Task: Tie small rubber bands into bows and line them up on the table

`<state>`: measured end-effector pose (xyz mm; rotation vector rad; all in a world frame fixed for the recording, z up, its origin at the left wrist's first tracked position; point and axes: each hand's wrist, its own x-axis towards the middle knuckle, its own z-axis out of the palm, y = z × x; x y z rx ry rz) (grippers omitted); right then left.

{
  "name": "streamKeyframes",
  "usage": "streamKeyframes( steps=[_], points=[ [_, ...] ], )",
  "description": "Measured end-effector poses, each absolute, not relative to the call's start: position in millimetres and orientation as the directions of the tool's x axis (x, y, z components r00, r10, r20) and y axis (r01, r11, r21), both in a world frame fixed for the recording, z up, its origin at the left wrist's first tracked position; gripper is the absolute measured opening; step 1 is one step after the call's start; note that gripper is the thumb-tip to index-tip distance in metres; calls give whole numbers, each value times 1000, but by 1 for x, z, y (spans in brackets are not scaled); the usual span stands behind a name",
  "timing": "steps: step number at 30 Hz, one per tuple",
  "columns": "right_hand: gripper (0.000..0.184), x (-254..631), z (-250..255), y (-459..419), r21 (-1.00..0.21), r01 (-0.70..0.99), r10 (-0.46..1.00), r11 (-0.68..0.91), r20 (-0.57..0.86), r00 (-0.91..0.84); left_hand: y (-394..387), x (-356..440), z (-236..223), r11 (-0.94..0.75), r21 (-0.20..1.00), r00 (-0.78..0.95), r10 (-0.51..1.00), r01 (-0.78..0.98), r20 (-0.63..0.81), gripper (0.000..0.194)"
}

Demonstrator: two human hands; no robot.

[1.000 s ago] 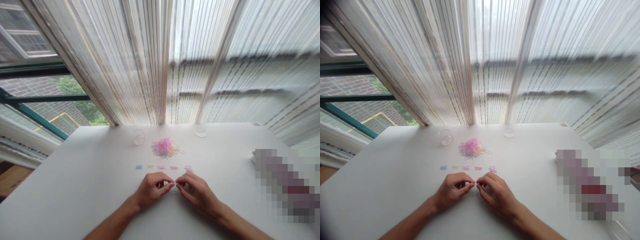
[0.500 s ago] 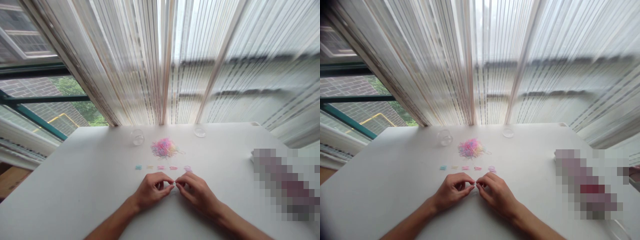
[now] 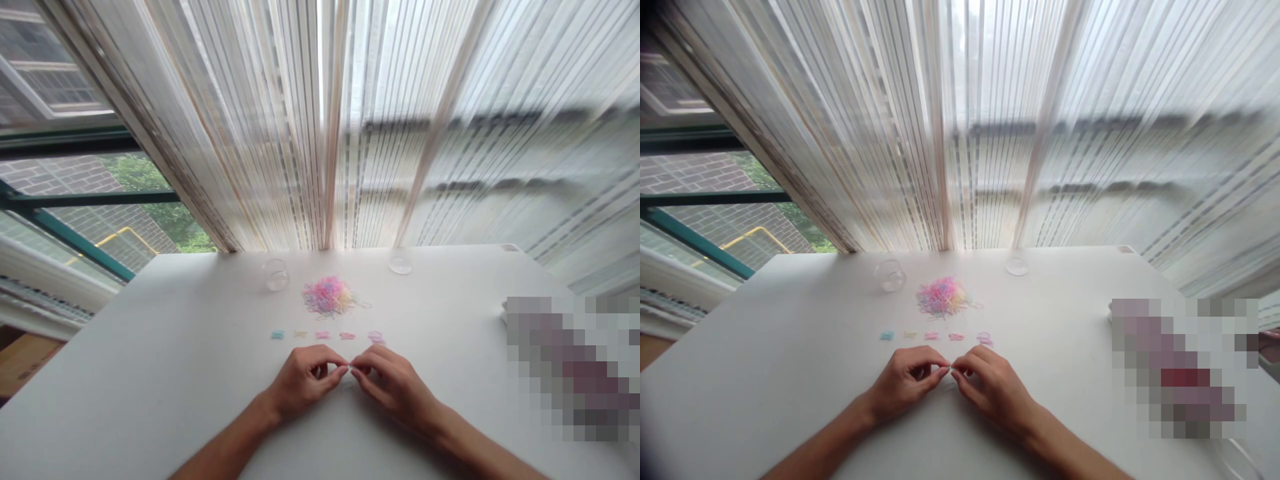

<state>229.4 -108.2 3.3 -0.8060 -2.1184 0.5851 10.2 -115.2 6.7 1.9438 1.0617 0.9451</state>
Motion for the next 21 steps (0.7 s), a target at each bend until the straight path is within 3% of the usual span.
streamKeyframes(
  steps=[10, 17, 21],
  points=[
    [13, 229, 8, -110, -636, 356, 711, 685, 478, -516, -103, -15, 26, -464, 772, 457, 852, 434, 255, 15],
    [15, 229, 9, -110, -638, 353, 707, 684, 461, -537, -77, -91, 53, -211, 728, 125, 977, 652, 172, 30],
    [15, 228, 9, -110, -642, 351, 708, 682, 459, -537, -74, -115, 53, -99, 721, 61, 995, 686, 79, 38]
  ],
)
